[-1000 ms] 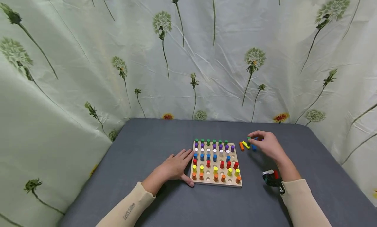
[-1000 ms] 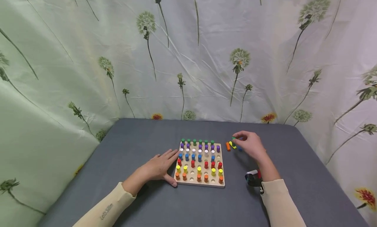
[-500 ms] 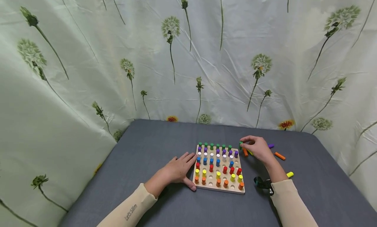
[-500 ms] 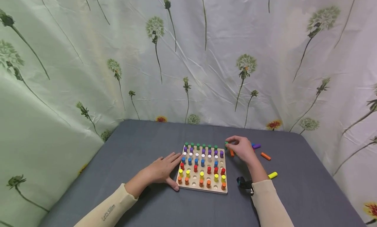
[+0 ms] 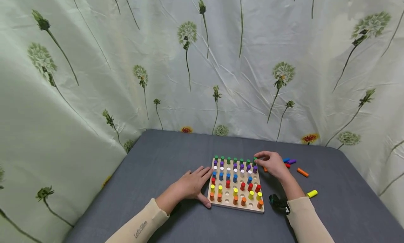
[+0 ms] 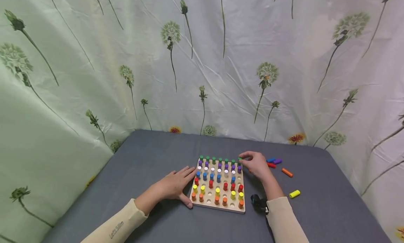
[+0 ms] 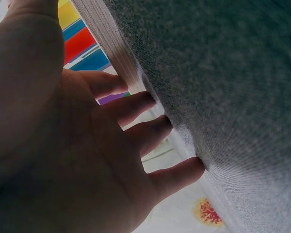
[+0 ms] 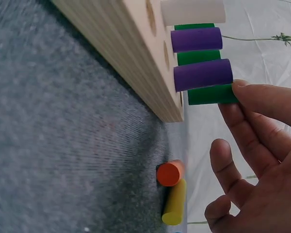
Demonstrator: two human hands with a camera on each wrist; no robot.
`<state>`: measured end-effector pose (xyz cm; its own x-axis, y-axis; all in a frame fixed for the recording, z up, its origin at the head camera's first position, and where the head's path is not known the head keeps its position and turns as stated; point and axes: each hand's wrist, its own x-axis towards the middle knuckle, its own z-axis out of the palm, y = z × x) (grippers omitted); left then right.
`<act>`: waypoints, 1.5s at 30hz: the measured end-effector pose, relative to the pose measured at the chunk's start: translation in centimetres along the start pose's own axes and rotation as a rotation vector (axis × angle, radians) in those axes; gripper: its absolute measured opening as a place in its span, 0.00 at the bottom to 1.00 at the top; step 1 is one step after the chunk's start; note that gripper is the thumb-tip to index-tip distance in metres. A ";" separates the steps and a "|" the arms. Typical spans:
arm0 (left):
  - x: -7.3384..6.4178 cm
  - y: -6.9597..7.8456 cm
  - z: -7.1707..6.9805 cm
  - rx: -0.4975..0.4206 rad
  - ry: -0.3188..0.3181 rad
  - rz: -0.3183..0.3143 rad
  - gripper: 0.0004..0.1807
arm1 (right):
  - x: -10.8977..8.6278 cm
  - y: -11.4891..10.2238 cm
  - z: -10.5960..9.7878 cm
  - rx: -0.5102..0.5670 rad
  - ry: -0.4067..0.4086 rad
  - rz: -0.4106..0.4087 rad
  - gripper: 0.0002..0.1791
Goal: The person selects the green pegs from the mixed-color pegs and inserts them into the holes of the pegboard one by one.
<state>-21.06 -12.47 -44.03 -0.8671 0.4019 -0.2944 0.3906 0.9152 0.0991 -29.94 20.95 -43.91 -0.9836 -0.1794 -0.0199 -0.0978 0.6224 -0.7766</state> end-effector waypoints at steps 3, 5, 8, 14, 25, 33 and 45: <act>-0.2 0.2 0.6 -0.015 -0.014 0.005 0.70 | -0.7 0.5 0.5 -0.005 -0.002 0.020 0.14; -0.3 0.4 1.0 -0.021 -0.020 0.006 0.70 | -1.0 0.8 0.7 0.000 -0.002 0.029 0.14; -0.3 0.4 1.4 -0.025 -0.018 -0.001 0.70 | -1.3 1.0 0.9 0.001 0.007 0.027 0.14; -0.3 0.4 1.4 -0.025 -0.023 -0.010 0.70 | -1.3 0.8 0.9 -0.020 0.020 0.027 0.14; 0.0 0.1 0.6 -0.010 -0.003 -0.037 0.71 | 0.0 0.4 1.0 -0.013 0.010 0.035 0.13; 0.6 -0.1 -0.1 -0.001 0.014 -0.025 0.71 | 0.6 0.1 0.3 -0.018 0.006 0.032 0.14; 0.6 -0.1 -0.2 -0.018 -0.007 -0.020 0.71 | 0.5 0.4 0.3 -0.003 -0.001 0.044 0.14</act>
<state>-21.68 -12.29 -44.02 -0.8724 0.3835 -0.3031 0.3676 0.9234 0.1102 -30.42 20.87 -44.43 -0.9868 -0.1525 -0.0545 -0.0550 0.6316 -0.7733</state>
